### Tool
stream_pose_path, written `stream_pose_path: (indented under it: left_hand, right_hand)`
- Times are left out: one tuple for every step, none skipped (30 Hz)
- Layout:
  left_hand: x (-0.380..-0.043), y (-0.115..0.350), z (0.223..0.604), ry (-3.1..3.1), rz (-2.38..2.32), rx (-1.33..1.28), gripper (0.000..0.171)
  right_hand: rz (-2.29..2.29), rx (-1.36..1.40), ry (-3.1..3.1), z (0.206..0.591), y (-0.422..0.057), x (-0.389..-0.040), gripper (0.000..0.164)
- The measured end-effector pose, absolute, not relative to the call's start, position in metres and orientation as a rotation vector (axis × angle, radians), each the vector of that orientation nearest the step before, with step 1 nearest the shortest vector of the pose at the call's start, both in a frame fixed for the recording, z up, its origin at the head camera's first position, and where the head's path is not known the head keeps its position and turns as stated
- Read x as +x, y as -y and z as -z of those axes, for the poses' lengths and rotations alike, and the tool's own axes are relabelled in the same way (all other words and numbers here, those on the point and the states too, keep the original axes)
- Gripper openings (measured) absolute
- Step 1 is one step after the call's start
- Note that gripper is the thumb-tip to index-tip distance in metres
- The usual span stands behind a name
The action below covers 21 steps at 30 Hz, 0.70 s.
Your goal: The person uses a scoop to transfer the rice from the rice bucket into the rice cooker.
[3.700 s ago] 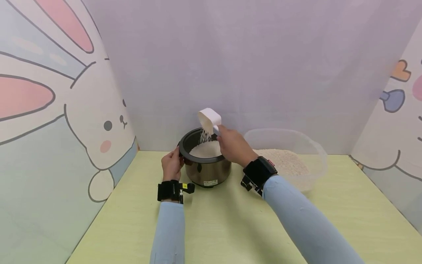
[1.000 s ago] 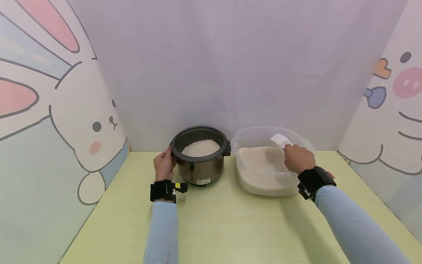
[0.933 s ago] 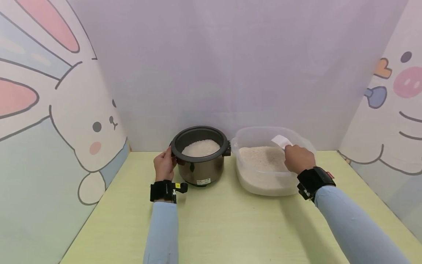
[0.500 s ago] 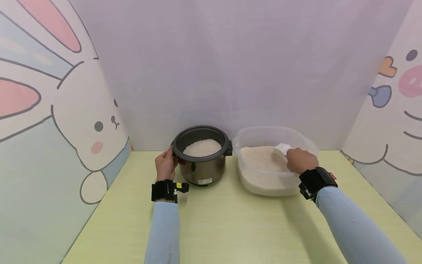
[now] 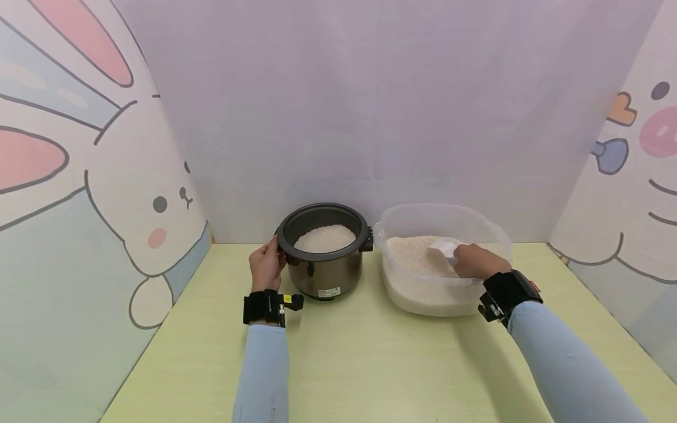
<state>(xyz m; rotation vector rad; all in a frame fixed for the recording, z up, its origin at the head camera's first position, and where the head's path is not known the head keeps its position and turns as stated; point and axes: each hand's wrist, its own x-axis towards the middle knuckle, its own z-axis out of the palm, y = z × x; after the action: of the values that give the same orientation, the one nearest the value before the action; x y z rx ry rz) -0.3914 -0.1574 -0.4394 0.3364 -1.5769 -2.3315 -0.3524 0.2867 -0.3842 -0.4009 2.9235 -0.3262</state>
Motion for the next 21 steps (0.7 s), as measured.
stream_pose_path:
  left_hand:
    - [-0.3913,0.1573,0.4395,1.577,2.331,0.335,0.026]
    - [-0.3911,0.1573,0.4395,1.578,2.33,0.333,0.026]
    - [-0.3912,0.1574,0.4395,1.58,2.329,0.331,0.026]
    - [-0.391,0.1575,0.4393,1.578,2.332,0.331,0.026]
    - [-0.391,0.1575,0.4391,1.576,2.334,0.332,0.026]
    - [-0.391,0.1576,0.4388,1.576,2.334,0.334,0.026]
    - [-0.391,0.1577,0.4388,1.579,2.332,0.335,0.026]
    - [-0.3912,0.1578,0.4385,1.58,2.333,0.337,0.026]
    - [-0.3914,0.1578,0.4383,1.58,2.334,0.34,0.026]
    - [-0.3915,0.1578,0.4379,1.581,2.335,0.343,0.026]
    - [-0.3916,0.1578,0.4377,1.584,2.334,0.349,0.026]
    - [-0.3918,0.1579,0.4377,1.583,2.334,0.353,0.026]
    - [-0.392,0.1581,0.4378,1.584,2.333,0.354,0.026]
    - [-0.3922,0.1581,0.4379,1.583,2.332,0.355,0.026]
    - [-0.3923,0.1582,0.4382,1.584,2.331,0.354,0.026]
    - [-0.3924,0.1582,0.4386,1.586,2.329,0.352,0.026]
    - [-0.3926,0.1581,0.4389,1.586,2.329,0.35,0.026]
    - [-0.3928,0.1581,0.4394,1.583,2.33,0.35,0.026]
    - [-0.3928,0.1579,0.4398,1.582,2.33,0.35,0.026]
    - [-0.3928,0.1576,0.4401,1.585,2.328,0.348,0.026]
    - [-0.3927,0.1575,0.4405,1.587,2.326,0.348,0.026]
  right_hand:
    - [0.339,-0.427,-2.918,0.3839,-0.2867,-0.3522,0.009]
    - [0.348,-0.451,-2.909,0.3836,-0.2867,-0.3521,0.01]
    - [0.36,-0.473,-2.901,0.3833,-0.2867,-0.3518,0.009]
    - [0.366,-0.494,-2.894,0.383,-0.2868,-0.3518,0.009]
    - [0.373,-0.512,-2.893,0.3828,-0.2866,-0.352,0.009]
    - [0.378,-0.526,-2.89,0.3824,-0.2861,-0.3521,0.01]
    - [0.391,-0.54,-2.888,0.3827,-0.2862,-0.3522,0.011]
    - [0.409,-0.555,-2.882,0.3829,-0.2861,-0.3525,0.013]
    - [0.423,-0.574,-2.878,0.3828,-0.2859,-0.3528,0.015]
    - [0.437,-0.586,-2.869,0.3825,-0.2856,-0.3532,0.014]
    - [0.455,-0.597,-2.859,0.3824,-0.2855,-0.3539,0.014]
    - [0.474,-0.605,-2.844,0.3821,-0.2854,-0.3543,0.013]
    - [0.495,-0.615,-2.829,0.382,-0.2855,-0.3548,0.014]
    - [0.508,-0.623,-2.815,0.3819,-0.2853,-0.3554,0.014]
    - [0.517,-0.632,-2.805,0.3818,-0.2855,-0.3559,0.012]
    - [0.529,-0.63,-2.793,0.382,-0.2855,-0.3563,0.011]
    - [0.542,-0.634,-2.787,0.3824,-0.2856,-0.3568,0.012]
    - [0.55,-0.638,-2.782,0.3826,-0.2856,-0.357,0.012]
    - [0.562,-0.642,-2.775,0.3828,-0.2858,-0.357,0.012]
    - [0.574,-0.647,-2.766,0.3828,-0.2861,-0.357,0.012]
    - [0.588,-0.647,-2.756,0.3826,-0.2863,-0.3566,0.012]
